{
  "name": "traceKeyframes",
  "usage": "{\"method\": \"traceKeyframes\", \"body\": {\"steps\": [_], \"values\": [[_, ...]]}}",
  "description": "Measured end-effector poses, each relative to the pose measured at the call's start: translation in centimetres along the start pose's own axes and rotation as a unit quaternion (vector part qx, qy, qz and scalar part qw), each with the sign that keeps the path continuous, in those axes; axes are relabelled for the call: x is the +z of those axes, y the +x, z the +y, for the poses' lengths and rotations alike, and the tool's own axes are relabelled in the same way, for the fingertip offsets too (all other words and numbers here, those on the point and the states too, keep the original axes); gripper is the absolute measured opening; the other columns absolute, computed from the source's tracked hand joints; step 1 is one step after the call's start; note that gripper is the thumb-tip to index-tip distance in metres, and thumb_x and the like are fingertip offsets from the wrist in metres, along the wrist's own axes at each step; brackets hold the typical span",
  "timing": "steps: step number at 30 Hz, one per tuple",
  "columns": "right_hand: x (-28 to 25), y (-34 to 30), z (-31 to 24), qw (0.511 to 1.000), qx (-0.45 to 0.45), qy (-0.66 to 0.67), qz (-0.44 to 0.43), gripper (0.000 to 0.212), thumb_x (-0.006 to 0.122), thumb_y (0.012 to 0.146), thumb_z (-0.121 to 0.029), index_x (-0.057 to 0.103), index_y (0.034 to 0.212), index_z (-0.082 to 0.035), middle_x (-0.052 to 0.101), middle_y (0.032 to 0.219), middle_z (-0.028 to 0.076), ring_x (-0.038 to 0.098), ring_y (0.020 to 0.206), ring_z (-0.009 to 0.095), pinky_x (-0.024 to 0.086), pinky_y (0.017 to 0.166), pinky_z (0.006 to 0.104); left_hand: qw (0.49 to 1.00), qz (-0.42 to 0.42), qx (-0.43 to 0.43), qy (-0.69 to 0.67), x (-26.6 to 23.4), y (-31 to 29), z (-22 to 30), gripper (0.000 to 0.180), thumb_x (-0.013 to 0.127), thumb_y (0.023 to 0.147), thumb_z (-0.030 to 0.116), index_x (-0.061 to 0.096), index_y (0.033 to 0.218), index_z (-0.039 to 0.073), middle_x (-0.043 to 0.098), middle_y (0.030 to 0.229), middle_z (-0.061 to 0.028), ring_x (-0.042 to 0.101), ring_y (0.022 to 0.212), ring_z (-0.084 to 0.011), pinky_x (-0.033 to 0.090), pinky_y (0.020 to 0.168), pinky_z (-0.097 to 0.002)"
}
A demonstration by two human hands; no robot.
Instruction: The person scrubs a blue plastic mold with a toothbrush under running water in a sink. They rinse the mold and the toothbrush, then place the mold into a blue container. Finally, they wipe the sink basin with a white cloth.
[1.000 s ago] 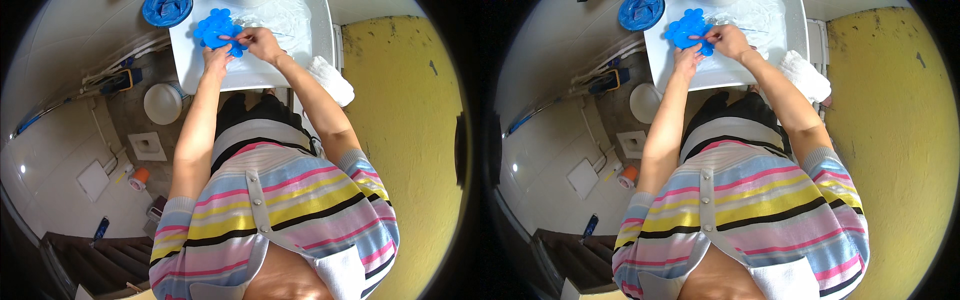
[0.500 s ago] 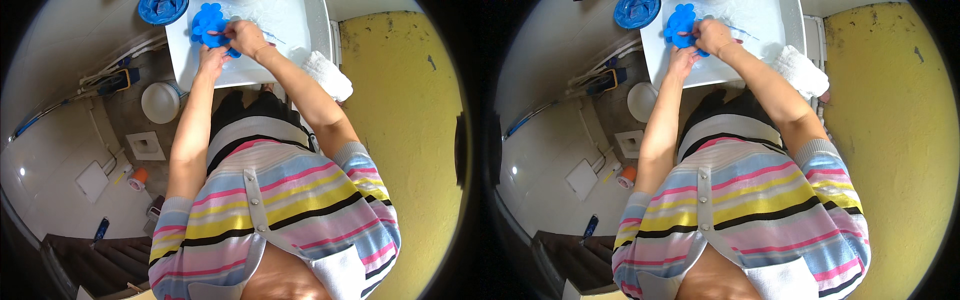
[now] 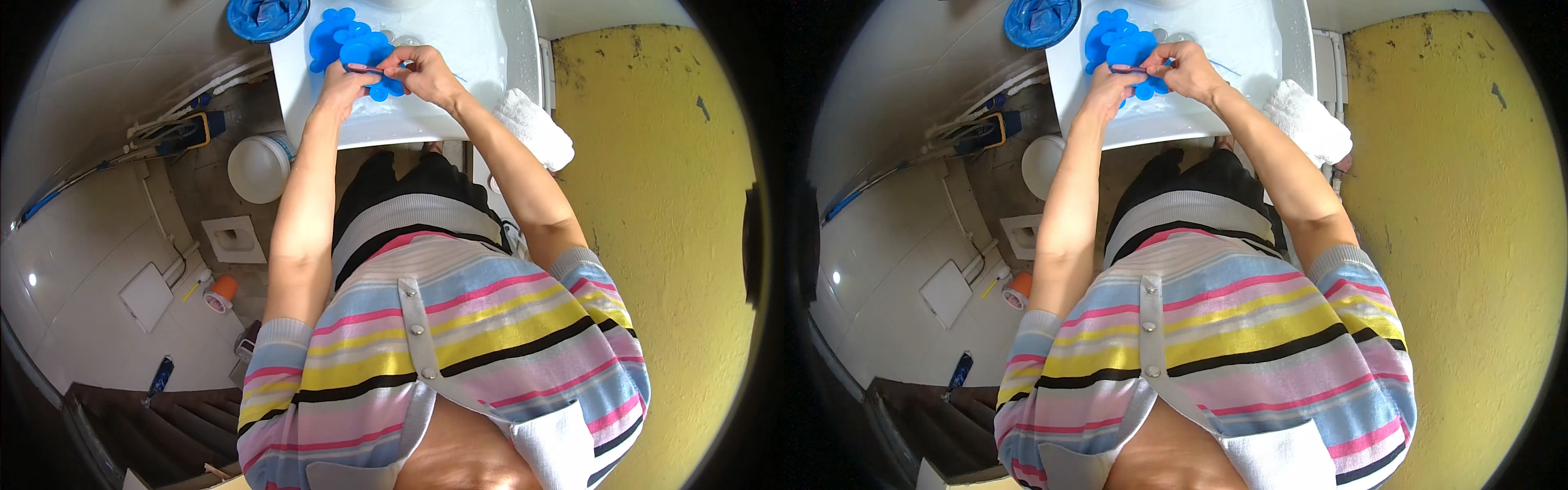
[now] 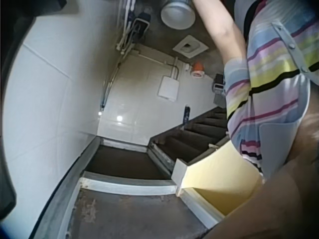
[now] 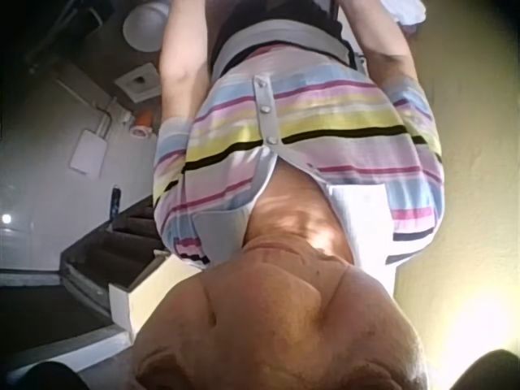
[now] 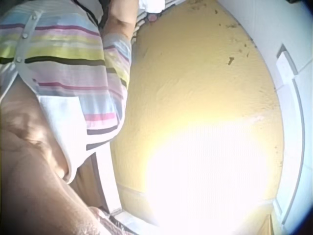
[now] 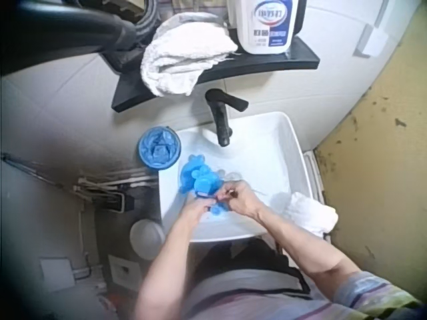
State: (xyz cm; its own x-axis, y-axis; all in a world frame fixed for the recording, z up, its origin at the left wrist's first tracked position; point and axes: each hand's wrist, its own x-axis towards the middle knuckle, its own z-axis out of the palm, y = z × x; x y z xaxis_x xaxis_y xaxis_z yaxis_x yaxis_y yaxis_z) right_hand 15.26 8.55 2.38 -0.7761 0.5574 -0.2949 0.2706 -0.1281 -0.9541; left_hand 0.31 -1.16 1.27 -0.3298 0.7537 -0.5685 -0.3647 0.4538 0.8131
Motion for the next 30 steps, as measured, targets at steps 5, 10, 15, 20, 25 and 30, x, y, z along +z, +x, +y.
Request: {"method": "traceKeyframes", "body": {"steps": [5,10,15,20,25,30], "values": [[1.3,1.9,1.5,0.978,-0.129,-0.145,0.081,0.007,0.064,0.083,-0.001,0.070,0.087,-0.003,0.066,0.079,0.008,0.058,0.067,0.016,0.049,0.065,0.0284,0.999,0.005,-0.019,0.038,-0.3,1.3,0.1,0.025,0.068,0.069,-0.003,0.065,0.093,0.003,0.065,0.088,-0.0062,0.063,0.081,-0.0176,0.051,0.069,-0.0308],[1.5,2.9,0.6,0.953,-0.090,-0.222,0.185,0.012,0.065,0.078,0.003,0.070,0.086,-0.004,0.067,0.083,0.011,0.062,0.073,0.020,0.051,0.070,0.0314,1.000,0.004,-0.023,0.012,0.1,0.8,-0.4,0.022,0.068,0.068,-0.003,0.064,0.088,0.004,0.064,0.085,-0.0060,0.063,0.076,-0.0174,0.050,0.063,-0.0292],[1.9,1.4,1.1,0.972,-0.142,-0.171,0.075,0.010,0.062,0.079,-0.001,0.069,0.085,-0.005,0.068,0.085,0.012,0.064,0.074,0.024,0.050,0.069,0.0323,0.999,0.017,-0.034,0.029,0.0,0.6,-0.6,0.029,0.068,0.066,-0.005,0.064,0.095,0.001,0.064,0.086,-0.0089,0.064,0.077,-0.0214,0.052,0.063,-0.0322],[-0.4,3.6,2.3,0.952,-0.044,-0.208,0.221,0.016,0.060,0.076,-0.005,0.070,0.088,-0.008,0.070,0.085,0.011,0.066,0.080,0.027,0.052,0.073,0.0342,0.999,0.010,-0.040,0.021,1.0,0.0,-1.2,0.032,0.073,0.066,-0.003,0.065,0.097,0.000,0.066,0.091,-0.0111,0.065,0.080,-0.0236,0.053,0.065,-0.0343],[-3.6,2.9,4.4,0.920,0.121,-0.276,0.250,0.019,0.060,0.082,-0.019,0.070,0.096,-0.010,0.070,0.093,0.011,0.066,0.088,0.028,0.050,0.080,0.0363,0.996,0.035,-0.061,0.047,0.8,0.3,-2.8,0.044,0.075,0.069,0.002,0.060,0.110,0.001,0.065,0.102,-0.0131,0.065,0.087,-0.0261,0.056,0.071,-0.0399],[-4.3,1.9,6.4,0.890,0.200,-0.306,0.273,0.030,0.056,0.081,-0.017,0.063,0.108,-0.005,0.067,0.100,0.018,0.063,0.096,0.034,0.049,0.084,0.0392,0.976,-0.005,-0.181,0.119,-0.1,1.0,-4.4,0.037,0.072,0.077,0.009,0.060,0.111,0.003,0.064,0.104,-0.0135,0.065,0.089,-0.0262,0.057,0.066,-0.0406]]}}
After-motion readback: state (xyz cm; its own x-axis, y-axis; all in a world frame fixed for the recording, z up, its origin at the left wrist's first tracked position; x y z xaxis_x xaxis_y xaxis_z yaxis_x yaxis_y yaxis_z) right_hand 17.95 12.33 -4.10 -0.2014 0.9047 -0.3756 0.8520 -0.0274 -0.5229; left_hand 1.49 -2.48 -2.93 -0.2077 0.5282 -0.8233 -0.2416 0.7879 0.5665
